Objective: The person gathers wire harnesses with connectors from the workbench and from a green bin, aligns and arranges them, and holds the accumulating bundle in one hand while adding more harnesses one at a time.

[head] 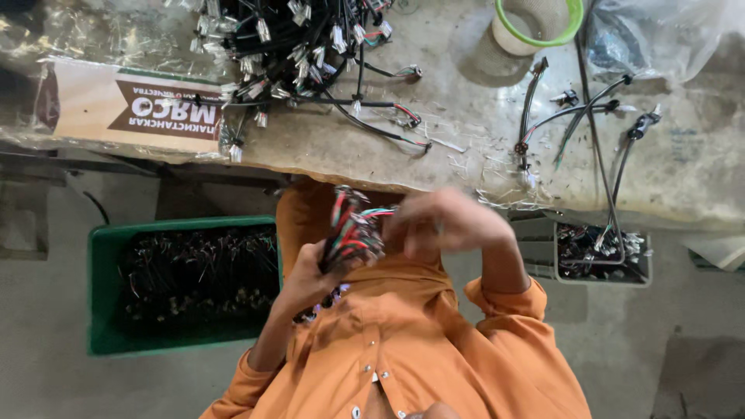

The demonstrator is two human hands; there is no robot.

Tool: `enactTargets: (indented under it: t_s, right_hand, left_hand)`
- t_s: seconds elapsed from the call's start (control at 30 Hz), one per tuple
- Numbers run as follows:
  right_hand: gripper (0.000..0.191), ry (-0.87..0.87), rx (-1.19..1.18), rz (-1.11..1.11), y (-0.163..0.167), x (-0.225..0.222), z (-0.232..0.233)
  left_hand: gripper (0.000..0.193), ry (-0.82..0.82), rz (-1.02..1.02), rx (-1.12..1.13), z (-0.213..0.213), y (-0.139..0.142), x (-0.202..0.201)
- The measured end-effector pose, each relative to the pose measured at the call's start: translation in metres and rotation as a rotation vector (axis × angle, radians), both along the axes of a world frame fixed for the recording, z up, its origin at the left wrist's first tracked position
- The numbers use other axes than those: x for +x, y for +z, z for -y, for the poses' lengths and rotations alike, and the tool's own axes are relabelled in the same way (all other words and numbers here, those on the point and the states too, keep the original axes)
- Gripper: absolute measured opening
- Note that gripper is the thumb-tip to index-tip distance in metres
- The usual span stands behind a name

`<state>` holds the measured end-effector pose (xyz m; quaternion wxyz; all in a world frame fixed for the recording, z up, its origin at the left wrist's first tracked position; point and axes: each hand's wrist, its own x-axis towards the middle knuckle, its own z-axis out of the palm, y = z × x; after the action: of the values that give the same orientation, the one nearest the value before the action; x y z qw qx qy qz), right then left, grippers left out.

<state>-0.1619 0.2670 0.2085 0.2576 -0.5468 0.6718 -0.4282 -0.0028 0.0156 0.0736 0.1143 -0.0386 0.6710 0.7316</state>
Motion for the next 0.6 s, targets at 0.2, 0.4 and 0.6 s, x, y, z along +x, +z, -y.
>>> enactTargets:
  t_s: [0.2,0.4,0.6]
  right_hand:
    - [0.024,-0.91,0.179,-0.95,-0.061,-0.031,0.02]
    - [0.011,-1.041,0.152,-0.472,-0.06,0.004,-0.016]
    - [0.01,-1.082,-0.645,0.051,-0.03,0.085,-0.032]
  left_hand:
    - [0.012,0.365,0.117,0.198,0.005,-0.021,0.011]
    - [0.026,0.5,-0.164,0.231,0.011,-0.029,0.017]
    - [0.036,0.583,-0.198,0.286,0.001,-0.021,0.006]
